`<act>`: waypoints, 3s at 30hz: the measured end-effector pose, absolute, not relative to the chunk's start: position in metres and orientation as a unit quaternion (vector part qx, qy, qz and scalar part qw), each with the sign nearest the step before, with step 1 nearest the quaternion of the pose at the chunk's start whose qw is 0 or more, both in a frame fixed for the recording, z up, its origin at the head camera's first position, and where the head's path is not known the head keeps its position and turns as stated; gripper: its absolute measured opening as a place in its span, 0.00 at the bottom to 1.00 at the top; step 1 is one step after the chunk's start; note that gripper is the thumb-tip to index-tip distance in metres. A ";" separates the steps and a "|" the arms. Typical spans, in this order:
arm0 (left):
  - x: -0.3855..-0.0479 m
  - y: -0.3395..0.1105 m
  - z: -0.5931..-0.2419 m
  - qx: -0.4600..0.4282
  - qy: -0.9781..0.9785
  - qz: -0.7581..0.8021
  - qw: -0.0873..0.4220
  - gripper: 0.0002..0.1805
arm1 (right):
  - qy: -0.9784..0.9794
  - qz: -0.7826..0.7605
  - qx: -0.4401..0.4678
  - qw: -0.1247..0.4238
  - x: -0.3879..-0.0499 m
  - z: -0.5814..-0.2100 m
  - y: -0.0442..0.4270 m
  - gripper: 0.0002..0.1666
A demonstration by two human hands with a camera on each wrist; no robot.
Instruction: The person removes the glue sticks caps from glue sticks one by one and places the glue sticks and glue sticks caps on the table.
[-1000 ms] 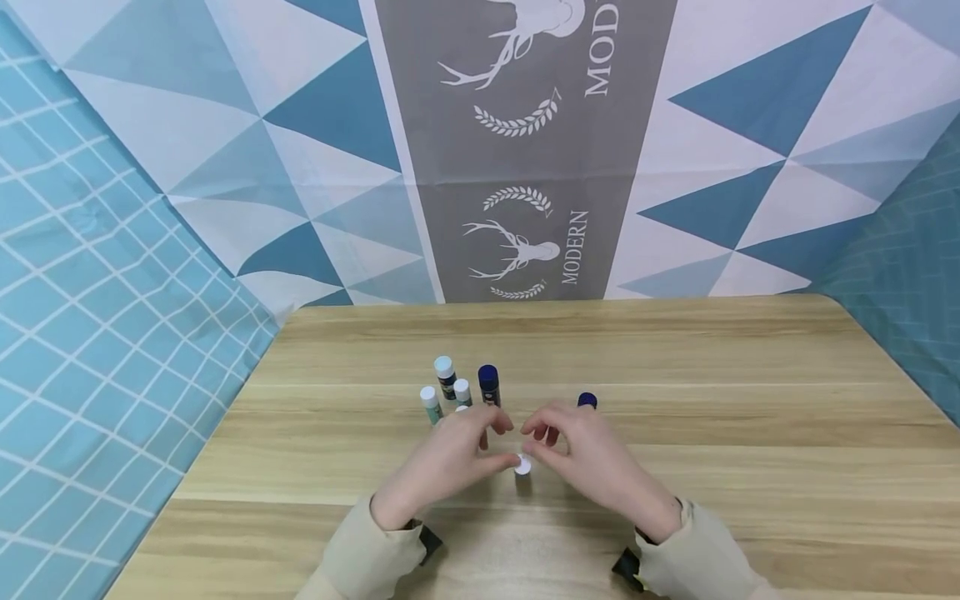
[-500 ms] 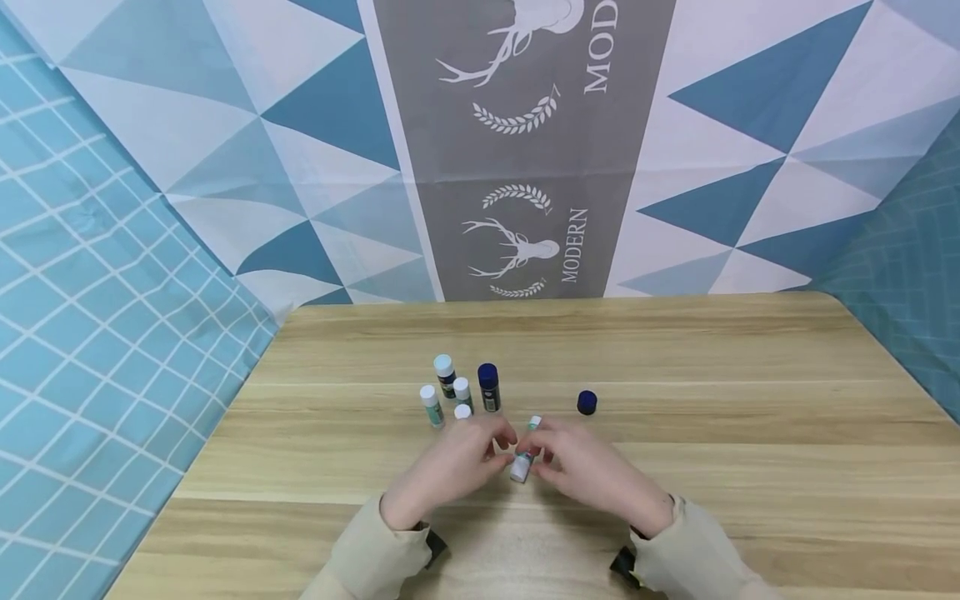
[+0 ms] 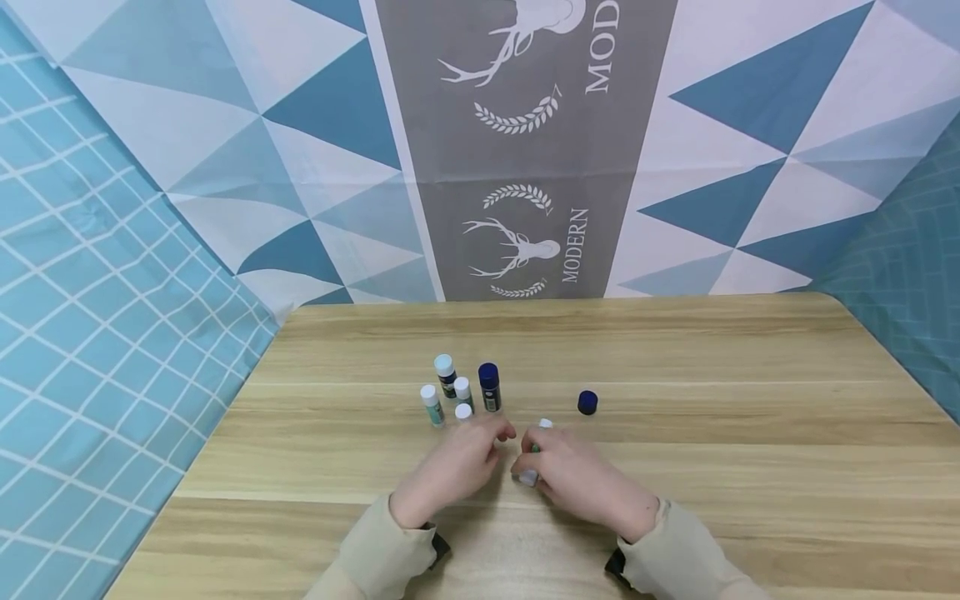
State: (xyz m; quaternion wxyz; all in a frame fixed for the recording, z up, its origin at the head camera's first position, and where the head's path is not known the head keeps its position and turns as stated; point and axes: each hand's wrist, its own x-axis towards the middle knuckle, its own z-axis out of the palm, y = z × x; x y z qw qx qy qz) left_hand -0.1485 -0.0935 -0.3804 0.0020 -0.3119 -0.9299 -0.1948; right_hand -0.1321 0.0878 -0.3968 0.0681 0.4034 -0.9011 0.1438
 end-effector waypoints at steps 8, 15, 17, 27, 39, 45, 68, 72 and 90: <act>-0.148 -0.092 -0.386 -0.323 -0.926 -0.196 -0.004 0.15 | -0.906 0.104 0.401 0.084 -0.129 -0.401 0.086 0.04; -0.147 -0.090 -0.392 -0.326 -0.929 -0.177 0.007 0.18 | -0.912 0.093 0.389 0.089 -0.127 -0.402 0.086 0.09; -0.147 -0.089 -0.394 -0.327 -0.929 -0.174 0.007 0.19 | -0.913 0.088 0.387 0.091 -0.127 -0.403 0.086 0.10; -0.147 -0.089 -0.395 -0.339 -0.927 -0.158 -0.002 0.24 | -0.902 0.092 0.412 0.086 -0.128 -0.403 0.090 0.08; -0.148 -0.090 -0.396 -0.347 -0.928 -0.133 -0.020 0.16 | -0.881 0.154 0.445 0.045 -0.127 -0.399 0.092 0.08; -0.148 -0.089 -0.396 -0.330 -0.929 -0.164 -0.022 0.11 | -0.868 0.191 0.456 0.047 -0.127 -0.394 0.096 0.09; -0.140 -0.091 -0.370 -0.275 -0.938 -0.209 -0.013 0.09 | -0.881 0.286 0.375 0.046 -0.138 -0.371 0.118 0.11; -0.138 -0.091 -0.363 -0.270 -0.934 -0.233 -0.007 0.08 | -0.881 0.305 0.357 0.055 -0.138 -0.371 0.119 0.12; -0.133 -0.083 -0.337 -0.293 -0.900 -0.312 0.083 0.12 | -0.835 0.405 0.337 0.156 -0.136 -0.361 0.119 0.15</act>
